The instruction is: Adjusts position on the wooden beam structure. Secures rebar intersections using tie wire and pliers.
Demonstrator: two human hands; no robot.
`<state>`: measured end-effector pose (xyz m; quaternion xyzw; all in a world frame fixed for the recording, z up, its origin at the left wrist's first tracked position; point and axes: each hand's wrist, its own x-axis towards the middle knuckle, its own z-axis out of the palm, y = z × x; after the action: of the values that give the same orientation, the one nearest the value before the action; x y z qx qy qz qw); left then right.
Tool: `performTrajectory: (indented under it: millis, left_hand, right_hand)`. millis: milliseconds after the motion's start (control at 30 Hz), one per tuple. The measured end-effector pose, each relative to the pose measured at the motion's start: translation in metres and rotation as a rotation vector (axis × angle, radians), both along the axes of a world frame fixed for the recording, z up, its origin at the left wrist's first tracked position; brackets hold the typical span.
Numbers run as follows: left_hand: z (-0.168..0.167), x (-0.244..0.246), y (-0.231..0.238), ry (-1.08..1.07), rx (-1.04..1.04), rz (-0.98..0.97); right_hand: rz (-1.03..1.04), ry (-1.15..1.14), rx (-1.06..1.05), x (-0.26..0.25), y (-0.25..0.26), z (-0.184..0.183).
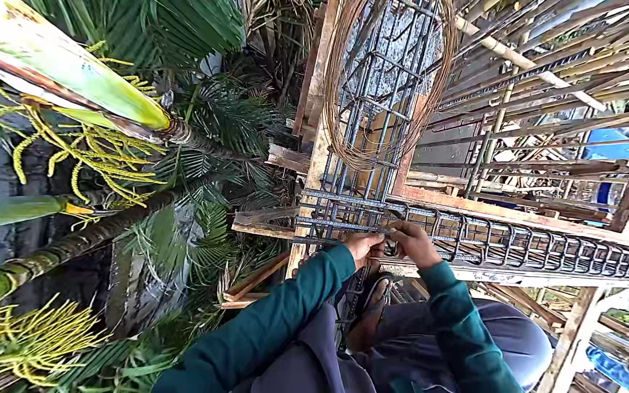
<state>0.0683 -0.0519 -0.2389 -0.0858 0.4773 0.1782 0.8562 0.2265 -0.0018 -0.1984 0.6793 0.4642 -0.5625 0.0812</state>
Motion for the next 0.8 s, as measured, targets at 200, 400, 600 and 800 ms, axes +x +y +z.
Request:
performTrajectory:
  millis: [200,400,600,800]
  left_hand:
    - [0.005,0.004,0.000,0.099,0.126,-0.160]
    - [0.010,0.003,0.000,0.163,0.156,-0.201]
    - [0.011,-0.002,0.008,0.360,0.386,-0.619]
    - [0.015,-0.012,0.023,0.441,0.620,-0.943]
  right_hand:
    - [0.726,-0.189,0.012,-0.045,0.030,0.009]
    - [1.230,-0.286,-0.066,-0.075,0.042,-0.006]
    - [1.146,-0.201,0.021,-0.040,0.056,-0.017]
    - [0.631,-0.291,0.147,-0.030,0.017,-0.014]
